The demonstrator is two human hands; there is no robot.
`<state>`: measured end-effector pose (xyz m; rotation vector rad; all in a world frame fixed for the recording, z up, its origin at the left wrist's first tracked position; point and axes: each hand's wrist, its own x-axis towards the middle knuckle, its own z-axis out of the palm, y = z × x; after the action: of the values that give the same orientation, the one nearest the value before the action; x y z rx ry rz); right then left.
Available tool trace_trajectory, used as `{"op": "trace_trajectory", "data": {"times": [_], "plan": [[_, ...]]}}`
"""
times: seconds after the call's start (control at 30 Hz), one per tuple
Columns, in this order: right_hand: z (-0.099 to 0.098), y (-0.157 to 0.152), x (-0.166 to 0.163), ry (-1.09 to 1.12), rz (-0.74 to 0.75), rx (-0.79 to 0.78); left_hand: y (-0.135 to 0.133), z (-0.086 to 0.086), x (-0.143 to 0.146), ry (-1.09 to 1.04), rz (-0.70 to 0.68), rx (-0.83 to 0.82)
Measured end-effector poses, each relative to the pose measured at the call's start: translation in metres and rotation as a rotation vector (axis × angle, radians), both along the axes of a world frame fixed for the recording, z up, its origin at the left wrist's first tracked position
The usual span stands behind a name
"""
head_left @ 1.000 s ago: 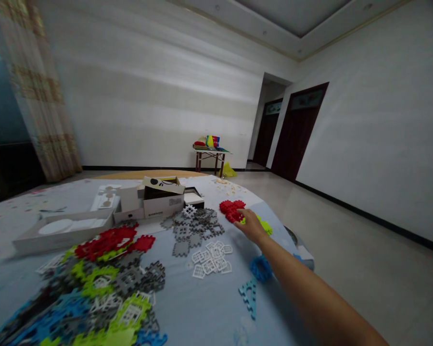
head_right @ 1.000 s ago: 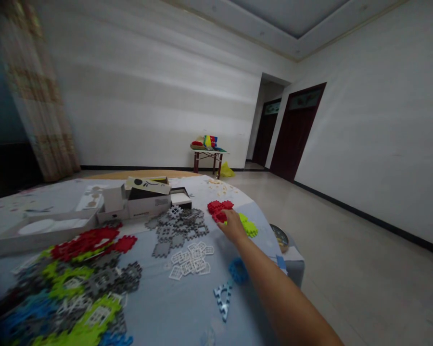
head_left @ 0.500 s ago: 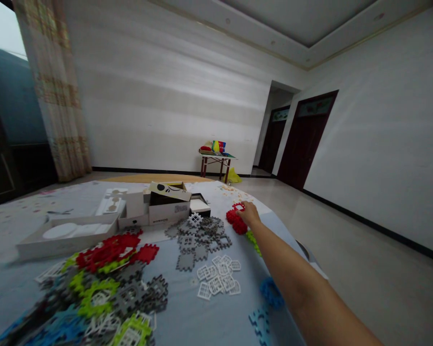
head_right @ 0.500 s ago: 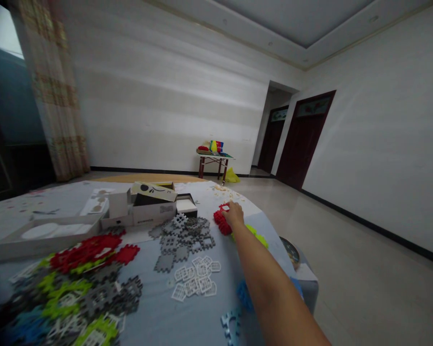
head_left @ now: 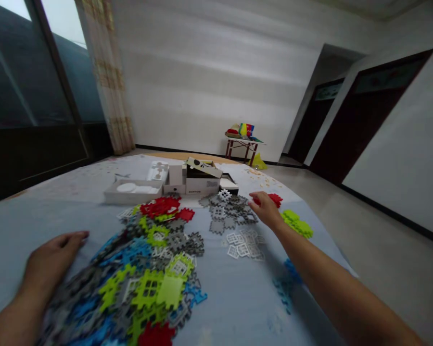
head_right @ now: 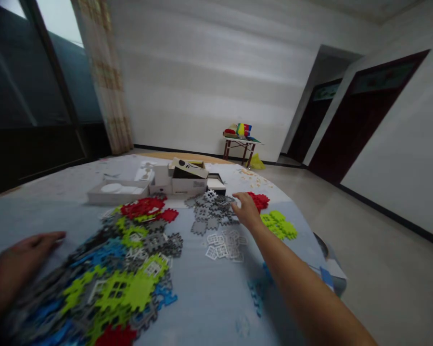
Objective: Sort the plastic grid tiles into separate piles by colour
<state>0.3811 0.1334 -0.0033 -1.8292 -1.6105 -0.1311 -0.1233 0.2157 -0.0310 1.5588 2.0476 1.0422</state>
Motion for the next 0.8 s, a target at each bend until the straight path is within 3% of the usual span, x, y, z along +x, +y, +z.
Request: {"op": "trace_trajectory", "data": {"times": [0.13, 0.33, 0.6, 0.8], "plan": [[0.004, -0.026, -0.084, -0.006, 0.425, 0.057, -0.007, -0.008, -0.008, -0.113, 0.000, -0.005], [0.012, -0.062, -0.202, -0.104, 0.812, -0.048, -0.002, -0.015, -0.004, -0.376, 0.012, 0.044], [0.021, -0.070, -0.294, -0.318, 1.022, -0.125, -0.001, -0.017, -0.012, -0.665, 0.030, 0.157], [0.003, -0.066, -0.340, -0.505, 1.078, -0.024, 0.004, -0.020, -0.014, -0.781, 0.034, 0.217]]}}
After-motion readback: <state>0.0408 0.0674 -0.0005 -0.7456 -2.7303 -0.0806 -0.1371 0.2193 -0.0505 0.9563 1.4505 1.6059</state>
